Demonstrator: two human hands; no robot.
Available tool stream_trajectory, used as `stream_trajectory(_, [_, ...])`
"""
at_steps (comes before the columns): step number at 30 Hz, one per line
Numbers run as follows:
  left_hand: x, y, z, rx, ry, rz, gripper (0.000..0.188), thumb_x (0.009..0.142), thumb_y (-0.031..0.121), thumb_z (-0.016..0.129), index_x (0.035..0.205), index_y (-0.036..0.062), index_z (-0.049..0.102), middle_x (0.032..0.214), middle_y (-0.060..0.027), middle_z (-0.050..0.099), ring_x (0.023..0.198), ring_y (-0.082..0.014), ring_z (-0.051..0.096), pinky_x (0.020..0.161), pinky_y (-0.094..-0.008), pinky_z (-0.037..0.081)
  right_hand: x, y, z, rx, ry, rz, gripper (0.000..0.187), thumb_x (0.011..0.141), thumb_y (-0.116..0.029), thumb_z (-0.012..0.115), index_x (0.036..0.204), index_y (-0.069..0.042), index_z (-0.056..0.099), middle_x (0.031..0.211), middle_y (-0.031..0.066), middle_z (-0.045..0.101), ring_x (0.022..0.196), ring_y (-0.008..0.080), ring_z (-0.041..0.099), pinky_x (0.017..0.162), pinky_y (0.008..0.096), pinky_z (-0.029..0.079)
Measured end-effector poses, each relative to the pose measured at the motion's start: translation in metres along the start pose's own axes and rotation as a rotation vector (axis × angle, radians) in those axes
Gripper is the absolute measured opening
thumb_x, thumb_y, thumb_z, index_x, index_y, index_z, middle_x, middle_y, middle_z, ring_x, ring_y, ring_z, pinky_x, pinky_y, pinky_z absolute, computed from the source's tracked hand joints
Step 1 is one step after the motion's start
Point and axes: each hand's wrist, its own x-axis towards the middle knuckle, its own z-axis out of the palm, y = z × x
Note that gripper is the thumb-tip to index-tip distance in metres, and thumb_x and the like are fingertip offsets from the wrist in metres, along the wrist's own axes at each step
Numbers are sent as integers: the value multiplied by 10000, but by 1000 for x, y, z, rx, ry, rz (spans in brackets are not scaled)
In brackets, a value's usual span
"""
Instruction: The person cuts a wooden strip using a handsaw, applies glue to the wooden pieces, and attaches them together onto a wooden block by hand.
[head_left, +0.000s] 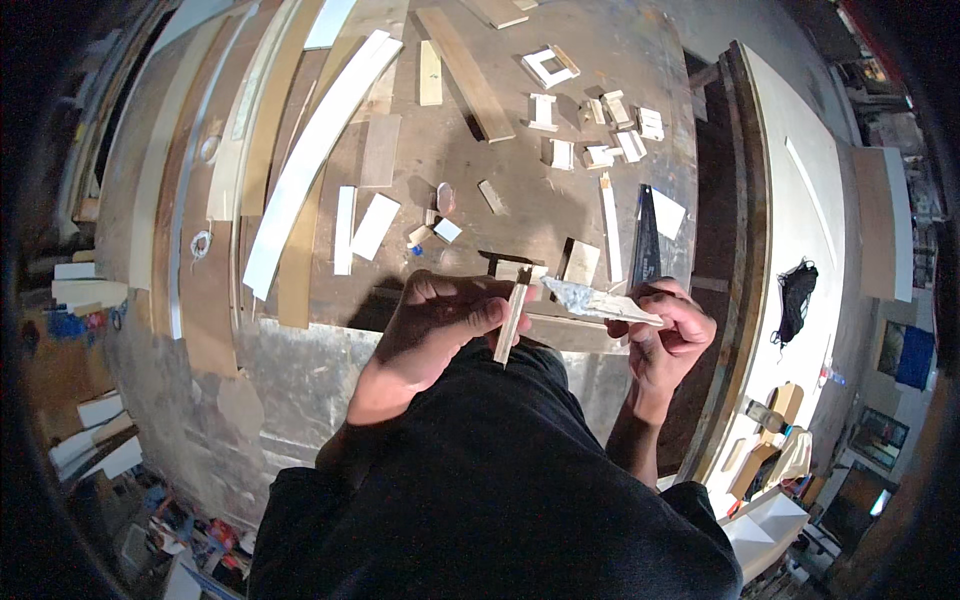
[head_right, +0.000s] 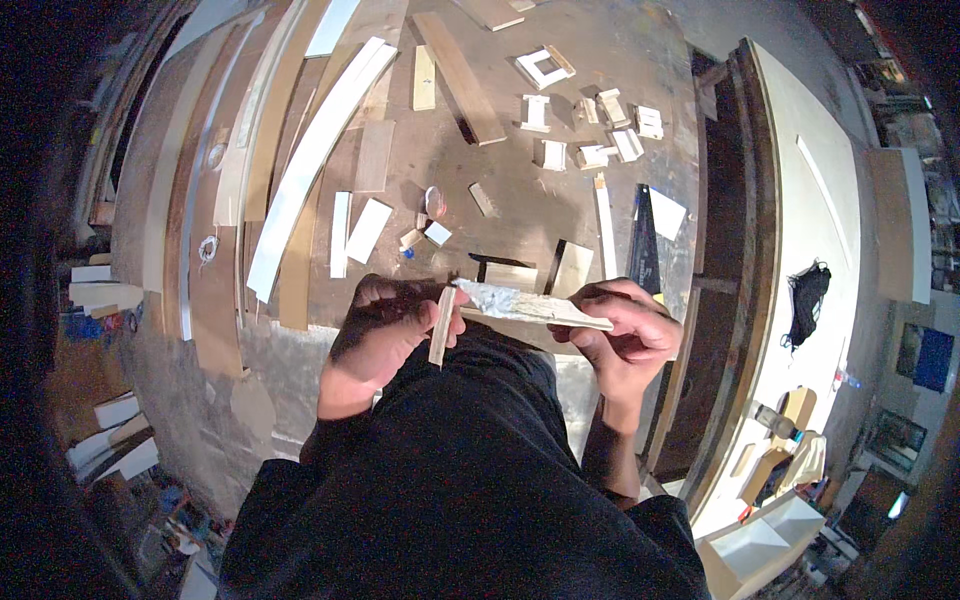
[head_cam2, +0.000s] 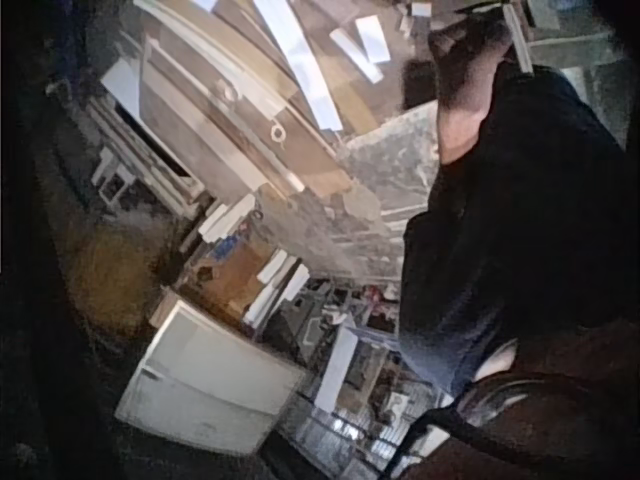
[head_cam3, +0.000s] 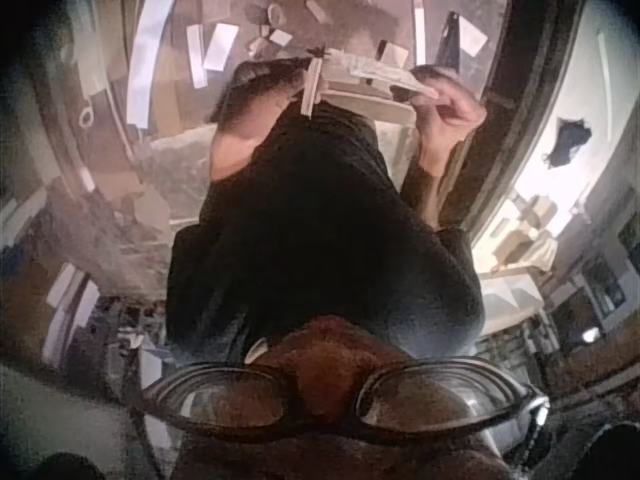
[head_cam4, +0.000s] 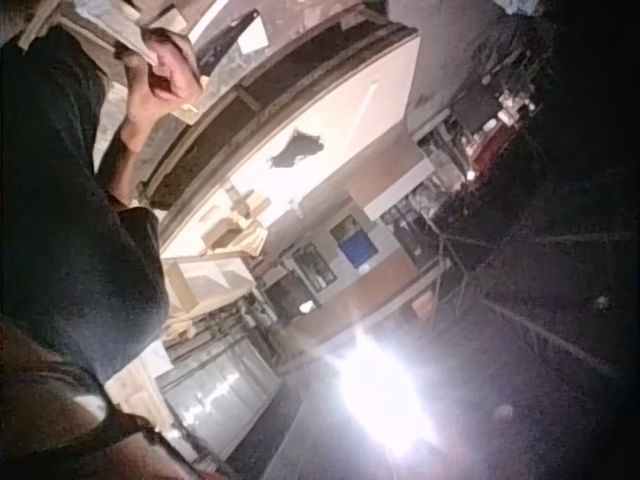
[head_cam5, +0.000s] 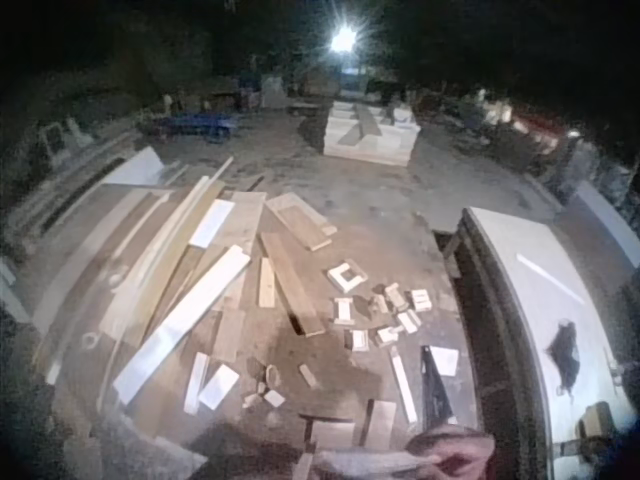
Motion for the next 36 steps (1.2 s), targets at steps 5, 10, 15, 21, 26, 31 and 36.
stream_trajectory(5, [-3,-2,-1,10,5,89,240,959,140,708,1113,-43,734,1011,-147,763,930,-177,728,837,-310,578,5,-7,-6,-100,-9,-25,256,711,3,871,912,80,732,932,200,707,792,247,731,687,334,624])
stream_trajectory(10, [-12,11,-4,31,-2,116,198,976,91,673,1110,-45,726,1079,-167,749,958,-187,724,862,-292,568,9,-12,4,-277,-32,-146,251,678,1,881,875,71,742,880,180,720,806,241,731,690,320,596])
stream_trajectory(15, [-14,18,-20,261,15,166,225,983,68,665,1143,-88,693,1050,-149,718,934,-163,704,814,-269,553,0,-5,19,-82,-21,-62,154,815,10,786,930,83,714,817,177,708,670,244,719,581,321,593])
stream_trajectory(21, [-17,20,-43,422,-31,377,239,983,31,653,1178,-106,674,986,-129,686,835,-119,651,737,-251,522,-9,13,50,226,29,292,81,948,31,631,962,97,677,686,156,671,491,203,652,435,309,547])
stream_trajectory(26, [-23,29,-55,501,-25,410,228,983,30,652,1169,-99,686,981,-120,691,832,-111,643,707,-230,507,-10,27,70,192,32,399,74,946,46,625,936,96,679,660,135,666,449,171,617,404,281,510])
stream_trajectory(31, [-28,32,-62,541,48,398,205,977,40,668,1136,-81,709,960,-87,695,822,-61,609,669,-209,480,-9,32,68,192,19,416,70,945,52,626,920,93,677,646,132,661,433,158,603,386,267,475])
stream_trajectory(36, [-29,29,-80,477,23,206,178,973,36,666,1112,-58,725,987,-64,704,826,-46,604,694,-206,478,-6,38,84,166,-3,393,72,950,53,620,925,93,674,665,130,664,469,157,620,423,276,501])
